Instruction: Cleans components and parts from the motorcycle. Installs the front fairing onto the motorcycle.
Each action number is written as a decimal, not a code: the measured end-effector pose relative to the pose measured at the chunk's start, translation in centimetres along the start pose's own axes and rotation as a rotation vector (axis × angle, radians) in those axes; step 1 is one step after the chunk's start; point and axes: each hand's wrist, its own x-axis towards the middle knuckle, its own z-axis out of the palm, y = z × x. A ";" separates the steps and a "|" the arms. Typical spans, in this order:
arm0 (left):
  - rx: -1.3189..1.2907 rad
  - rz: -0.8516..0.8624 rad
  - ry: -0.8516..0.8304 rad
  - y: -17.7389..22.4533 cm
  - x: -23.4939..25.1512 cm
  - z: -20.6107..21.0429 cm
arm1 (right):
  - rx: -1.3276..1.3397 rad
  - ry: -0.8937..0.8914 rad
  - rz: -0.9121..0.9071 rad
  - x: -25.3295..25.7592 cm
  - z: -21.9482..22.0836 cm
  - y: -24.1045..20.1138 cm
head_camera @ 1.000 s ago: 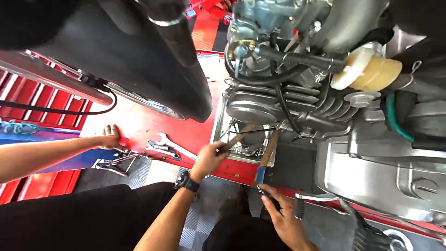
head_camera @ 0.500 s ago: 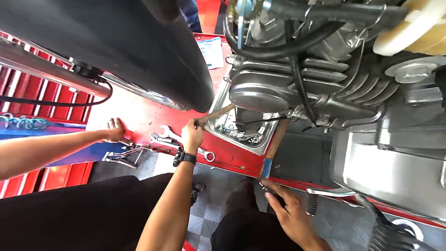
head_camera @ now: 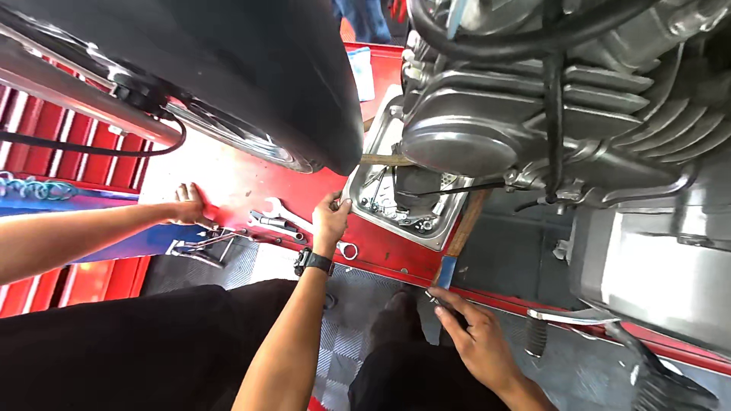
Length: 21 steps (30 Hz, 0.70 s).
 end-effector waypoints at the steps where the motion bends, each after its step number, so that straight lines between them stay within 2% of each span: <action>1: -0.055 0.003 0.001 -0.4 -0.2 0.2 | -0.019 0.000 0.005 0.2 0.0 0.0; 5: -0.209 -0.008 -0.040 -2.1 -2.4 0.2 | -0.062 0.005 0.016 0.6 0.2 -0.1; 9: -0.292 -0.085 -0.050 -4.0 -5.2 -0.4 | -0.063 -0.021 0.031 0.3 0.3 0.3; 12: -0.329 -0.083 -0.044 -5.5 -6.8 -0.9 | -0.083 -0.040 0.049 0.1 0.6 0.6; 21: -0.060 0.041 0.009 -6.8 -9.9 -1.5 | -0.072 -0.078 0.083 0.0 0.8 0.1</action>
